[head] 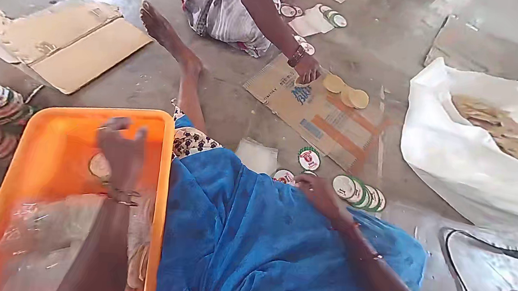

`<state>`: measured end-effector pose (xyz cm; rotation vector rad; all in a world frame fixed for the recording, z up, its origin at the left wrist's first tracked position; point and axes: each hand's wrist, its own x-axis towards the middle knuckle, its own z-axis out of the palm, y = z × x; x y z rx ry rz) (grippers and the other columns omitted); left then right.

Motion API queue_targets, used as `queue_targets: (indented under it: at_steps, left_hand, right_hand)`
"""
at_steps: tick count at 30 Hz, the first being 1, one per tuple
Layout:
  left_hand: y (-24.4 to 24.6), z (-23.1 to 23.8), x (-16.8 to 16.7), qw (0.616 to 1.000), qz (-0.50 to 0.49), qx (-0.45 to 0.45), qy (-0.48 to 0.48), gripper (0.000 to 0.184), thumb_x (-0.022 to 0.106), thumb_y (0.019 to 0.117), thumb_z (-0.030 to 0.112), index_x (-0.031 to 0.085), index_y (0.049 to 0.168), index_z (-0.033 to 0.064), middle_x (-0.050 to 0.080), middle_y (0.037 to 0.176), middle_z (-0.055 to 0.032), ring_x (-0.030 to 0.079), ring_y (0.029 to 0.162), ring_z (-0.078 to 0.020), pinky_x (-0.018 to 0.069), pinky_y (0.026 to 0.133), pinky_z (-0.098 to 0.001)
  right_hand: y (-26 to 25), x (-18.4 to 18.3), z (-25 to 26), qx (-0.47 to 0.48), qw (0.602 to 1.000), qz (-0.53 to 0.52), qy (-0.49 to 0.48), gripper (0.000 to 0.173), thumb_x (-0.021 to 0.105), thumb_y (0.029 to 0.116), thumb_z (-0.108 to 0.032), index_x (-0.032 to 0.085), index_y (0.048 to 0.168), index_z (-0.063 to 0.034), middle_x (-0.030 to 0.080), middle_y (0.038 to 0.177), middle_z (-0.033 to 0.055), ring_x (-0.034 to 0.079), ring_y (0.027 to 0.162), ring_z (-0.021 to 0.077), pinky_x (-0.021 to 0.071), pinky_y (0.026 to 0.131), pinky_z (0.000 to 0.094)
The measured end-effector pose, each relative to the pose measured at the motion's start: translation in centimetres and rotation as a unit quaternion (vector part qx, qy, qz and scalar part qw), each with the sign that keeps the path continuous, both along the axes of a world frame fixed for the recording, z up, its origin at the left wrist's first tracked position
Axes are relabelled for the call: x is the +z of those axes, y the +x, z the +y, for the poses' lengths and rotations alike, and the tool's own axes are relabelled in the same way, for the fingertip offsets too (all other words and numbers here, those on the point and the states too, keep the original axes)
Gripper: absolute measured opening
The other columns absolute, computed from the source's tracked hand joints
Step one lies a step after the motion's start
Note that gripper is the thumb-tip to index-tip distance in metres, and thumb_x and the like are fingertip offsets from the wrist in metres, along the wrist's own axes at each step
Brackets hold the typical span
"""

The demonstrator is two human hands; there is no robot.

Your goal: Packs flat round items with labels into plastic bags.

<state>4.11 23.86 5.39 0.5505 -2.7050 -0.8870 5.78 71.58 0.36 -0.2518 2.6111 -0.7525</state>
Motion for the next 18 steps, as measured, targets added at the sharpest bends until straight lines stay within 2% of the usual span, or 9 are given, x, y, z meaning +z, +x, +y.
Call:
queue_targets:
  at_steps: [2, 3, 5, 7, 8, 10, 11, 15, 18]
  left_hand:
    - [-1.7, 8.5, 0.0, 0.986, -0.007, -0.15, 0.068, 0.028, 0.062, 0.1012, 0.015, 0.064, 0.121, -0.005, 0.065, 0.121, -0.0263, 0.063, 0.111, -0.0403, 0.05, 0.098, -0.0573]
    - [-2.2, 12.4, -0.5, 0.97, -0.042, -0.215, 0.104, 0.024, 0.062, 0.1015, 0.016, 0.066, 0.117, -0.0019, 0.068, 0.115, -0.0223, 0.067, 0.104, -0.0359, 0.054, 0.093, -0.0543]
    - [-3.0, 19.5, -1.7, 0.932, -0.158, -0.291, 0.15, 0.025, 0.065, 0.1004, 0.017, 0.067, 0.111, -0.0053, 0.068, 0.106, -0.0248, 0.068, 0.097, -0.0385, 0.0544, 0.087, -0.0554]
    - [-4.3, 24.6, -3.7, 0.906, -0.282, -0.287, 0.129, 0.043, 0.076, 0.0937, 0.027, 0.065, 0.108, -0.0119, 0.066, 0.105, -0.0306, 0.065, 0.1, -0.0442, 0.0512, 0.089, -0.0591]
    - [-5.0, 26.4, -4.8, 0.895, -0.343, -0.27, 0.087, 0.057, 0.08, 0.0891, 0.035, 0.063, 0.114, -0.0136, 0.064, 0.114, -0.0323, 0.063, 0.111, -0.0456, 0.0493, 0.096, -0.0593]
    - [-5.9, 28.2, -7.8, 0.892, -0.386, -0.237, 0.006, 0.072, 0.086, 0.0817, 0.038, 0.059, 0.124, -0.0141, 0.058, 0.13, -0.0318, 0.056, 0.126, -0.0446, 0.0464, 0.105, -0.0569]
    - [-6.1, 28.3, -8.9, 0.897, -0.38, -0.227, -0.01, 0.07, 0.086, 0.0813, 0.034, 0.058, 0.124, -0.0142, 0.057, 0.132, -0.0318, 0.054, 0.128, -0.0447, 0.0463, 0.106, -0.0562]
    - [-6.1, 26.7, -10.1, 0.912, -0.344, -0.221, 0.028, 0.034, 0.08, 0.0884, 0.02, 0.07, 0.104, -0.0084, 0.067, 0.114, -0.0287, 0.062, 0.114, -0.0433, 0.0471, 0.101, -0.0576]
    - [-6.4, 26.2, -9.6, 0.914, -0.335, -0.224, 0.047, 0.024, 0.074, 0.0937, 0.017, 0.072, 0.101, -0.0062, 0.068, 0.109, -0.0274, 0.064, 0.11, -0.0426, 0.047, 0.101, -0.0585]
  right_hand:
    - [0.6, -1.1, -2.5, 0.081, 0.995, -0.057, 0.001, 0.032, 0.049, 0.1059, -0.016, 0.069, 0.126, -0.002, 0.071, 0.12, 0.0199, 0.067, 0.114, 0.0353, 0.0495, 0.102, 0.0554]
    - [1.2, -1.6, -3.7, 0.113, 0.991, -0.073, 0.007, 0.031, 0.047, 0.1045, -0.012, 0.069, 0.121, 0.0016, 0.071, 0.113, 0.0252, 0.067, 0.111, 0.042, 0.0491, 0.098, 0.0607]
    - [2.5, -2.6, -4.8, 0.146, 0.985, -0.09, 0.01, 0.028, 0.047, 0.1048, -0.008, 0.067, 0.115, 0.0077, 0.068, 0.108, 0.0314, 0.066, 0.107, 0.0502, 0.0485, 0.093, 0.066]
    - [3.1, -3.9, -4.1, 0.138, 0.986, -0.082, -0.041, 0.027, 0.048, 0.1049, -0.009, 0.069, 0.112, 0.0074, 0.069, 0.107, 0.03, 0.067, 0.107, 0.0473, 0.0492, 0.094, 0.0637]
    - [2.9, -4.3, -3.4, 0.129, 0.984, -0.099, -0.07, 0.029, 0.047, 0.1059, -0.011, 0.07, 0.113, 0.005, 0.07, 0.109, 0.0272, 0.067, 0.107, 0.0428, 0.0492, 0.096, 0.0603]
    - [2.2, -4.8, -2.3, 0.11, 0.979, -0.142, -0.1, 0.033, 0.044, 0.1078, -0.016, 0.07, 0.113, 0.0045, 0.07, 0.108, 0.0254, 0.067, 0.108, 0.0386, 0.0477, 0.098, 0.0564]
    - [1.9, -4.9, -2.1, 0.093, 0.98, -0.147, -0.1, 0.035, 0.043, 0.1082, -0.016, 0.07, 0.111, 0.0058, 0.07, 0.106, 0.0261, 0.066, 0.107, 0.039, 0.0471, 0.097, 0.0559]
    - [1.1, -5.3, -3.2, -0.011, 0.997, 0.027, -0.069, 0.029, 0.052, 0.1038, -0.018, 0.074, 0.113, -0.0016, 0.073, 0.11, 0.0182, 0.069, 0.109, 0.034, 0.0521, 0.098, 0.0516]
    - [-1.6, -7.8, -3.4, 0.056, 0.985, 0.152, -0.05, 0.021, 0.064, 0.0947, -0.014, 0.075, 0.111, -0.0044, 0.071, 0.111, 0.0191, 0.064, 0.113, 0.0408, 0.0497, 0.096, 0.0584]
